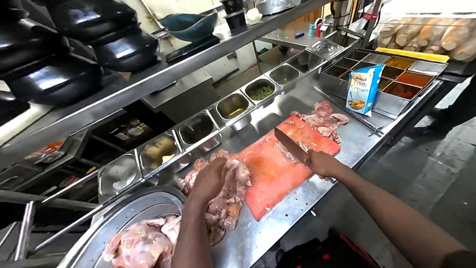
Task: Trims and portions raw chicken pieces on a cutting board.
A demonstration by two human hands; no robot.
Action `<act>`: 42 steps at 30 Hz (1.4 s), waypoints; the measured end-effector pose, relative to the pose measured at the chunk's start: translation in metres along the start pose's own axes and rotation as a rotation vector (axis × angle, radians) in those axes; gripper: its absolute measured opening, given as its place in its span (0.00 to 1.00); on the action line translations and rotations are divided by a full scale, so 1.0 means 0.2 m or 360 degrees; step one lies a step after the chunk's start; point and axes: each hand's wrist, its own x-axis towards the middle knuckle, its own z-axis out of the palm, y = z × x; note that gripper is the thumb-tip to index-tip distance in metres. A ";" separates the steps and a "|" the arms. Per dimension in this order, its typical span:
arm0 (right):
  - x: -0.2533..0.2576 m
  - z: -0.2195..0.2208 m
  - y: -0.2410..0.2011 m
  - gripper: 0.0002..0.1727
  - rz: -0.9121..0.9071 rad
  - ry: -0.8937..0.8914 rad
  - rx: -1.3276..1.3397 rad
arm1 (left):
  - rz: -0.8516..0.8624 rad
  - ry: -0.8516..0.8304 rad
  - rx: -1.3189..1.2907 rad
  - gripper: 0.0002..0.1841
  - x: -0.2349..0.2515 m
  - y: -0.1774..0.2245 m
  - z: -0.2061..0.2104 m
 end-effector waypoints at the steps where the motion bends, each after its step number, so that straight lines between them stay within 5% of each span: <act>1: -0.03 -0.01 -0.03 0.20 -0.0032 0.0048 0.0029 | 0.0000 -0.0107 0.0055 0.16 0.02 0.02 -0.02; 7: -0.23 -0.01 -0.17 0.21 -0.0325 0.0278 0.0297 | -0.0046 -0.0316 0.0251 0.15 0.08 0.10 0.00; 11: -0.21 0.11 -0.11 0.23 -0.0270 0.0003 0.0625 | -0.0047 -0.0284 0.0538 0.13 0.16 0.14 -0.18; 15: -0.15 0.18 0.00 0.22 -0.0155 -0.0022 0.0766 | 0.0256 -0.0144 0.0855 0.08 0.22 0.24 -0.30; 22: -0.19 0.20 0.08 0.22 -0.0179 0.0136 0.0786 | 0.0389 -0.0933 0.0857 0.16 0.03 0.51 0.33; 28: -0.22 0.25 0.03 0.21 -0.0251 0.0129 0.0396 | 0.0495 0.0077 0.0300 0.15 -0.20 0.42 0.75; 38: -0.18 0.34 -0.11 0.17 -0.0383 0.0058 -0.0287 | -0.0359 0.0748 -0.1037 0.14 -0.33 0.44 0.90; 42: -0.29 0.09 -0.24 0.19 -0.1014 0.0934 -0.0141 | -0.0386 0.0772 -0.1184 0.13 -0.34 0.41 0.89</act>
